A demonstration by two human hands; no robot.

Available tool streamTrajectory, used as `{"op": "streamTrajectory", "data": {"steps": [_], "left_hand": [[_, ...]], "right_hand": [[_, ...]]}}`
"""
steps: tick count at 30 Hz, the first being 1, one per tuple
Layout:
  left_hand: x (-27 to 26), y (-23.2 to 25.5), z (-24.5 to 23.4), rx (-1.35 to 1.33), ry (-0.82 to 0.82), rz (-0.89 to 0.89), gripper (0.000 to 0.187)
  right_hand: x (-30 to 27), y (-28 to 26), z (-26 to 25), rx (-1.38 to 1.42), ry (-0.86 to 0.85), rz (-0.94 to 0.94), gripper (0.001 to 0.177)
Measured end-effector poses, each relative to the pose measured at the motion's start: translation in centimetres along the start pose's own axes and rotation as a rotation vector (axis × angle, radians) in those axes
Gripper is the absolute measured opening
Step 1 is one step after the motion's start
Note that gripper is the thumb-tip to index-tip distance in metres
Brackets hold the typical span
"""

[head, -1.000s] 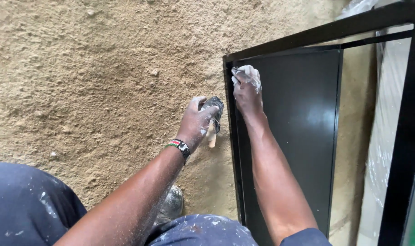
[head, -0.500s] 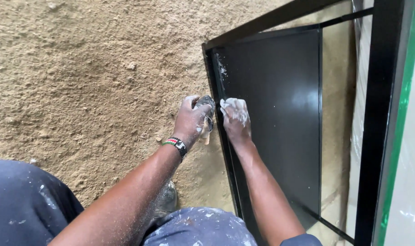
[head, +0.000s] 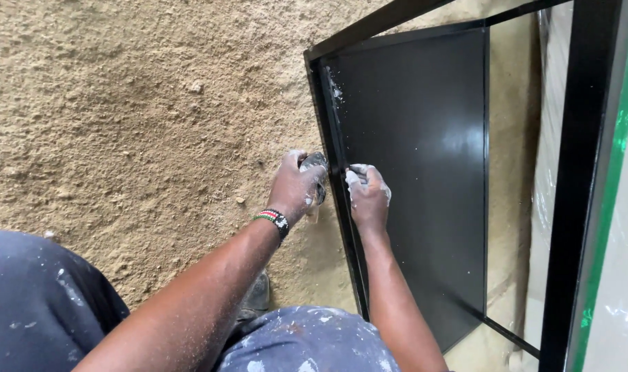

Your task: Applying white filler or paint to the inner edge of a black metal table frame using a small wooden applicator.

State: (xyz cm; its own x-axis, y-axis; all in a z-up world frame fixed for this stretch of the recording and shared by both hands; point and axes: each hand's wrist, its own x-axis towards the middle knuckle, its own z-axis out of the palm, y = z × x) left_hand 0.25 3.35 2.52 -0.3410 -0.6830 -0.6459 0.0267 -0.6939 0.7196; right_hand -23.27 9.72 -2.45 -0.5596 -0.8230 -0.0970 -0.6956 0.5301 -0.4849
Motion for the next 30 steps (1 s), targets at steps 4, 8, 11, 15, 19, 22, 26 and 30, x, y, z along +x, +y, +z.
{"op": "streamTrajectory", "data": {"steps": [4,8,11,15,19,22,26,30], "left_hand": [[0.3,0.0,0.0,0.036,-0.021,-0.011,0.078],[1.0,-0.7,0.1,0.031,-0.022,-0.006,0.080],[1.4,-1.0,0.0,0.018,-0.017,-0.011,0.079],[1.6,-0.8,0.0,0.033,-0.014,-0.016,0.081],[1.5,-0.7,-0.1,0.023,0.001,-0.016,0.084],[1.5,-0.9,-0.1,0.014,0.010,-0.022,0.084],[1.9,-1.0,-0.2,0.011,0.018,-0.024,0.084],[2.0,-0.7,-0.2,0.012,0.029,-0.044,0.086]], "right_hand": [[1.4,-1.4,0.2,-0.051,-0.058,-0.068,0.025],[2.6,-3.6,0.4,-0.006,-0.097,-0.021,0.026],[2.9,-3.5,0.8,0.032,-0.097,-0.073,0.031],[3.0,-3.2,1.1,-0.020,-0.063,-0.177,0.029],[3.9,-1.5,2.1,-0.120,0.058,-0.465,0.021],[4.1,-1.2,2.8,-0.127,0.088,-0.528,0.019],[4.0,-1.7,3.2,-0.139,0.176,-0.570,0.028],[5.8,0.2,4.9,-0.105,0.191,-0.673,0.010]]}}
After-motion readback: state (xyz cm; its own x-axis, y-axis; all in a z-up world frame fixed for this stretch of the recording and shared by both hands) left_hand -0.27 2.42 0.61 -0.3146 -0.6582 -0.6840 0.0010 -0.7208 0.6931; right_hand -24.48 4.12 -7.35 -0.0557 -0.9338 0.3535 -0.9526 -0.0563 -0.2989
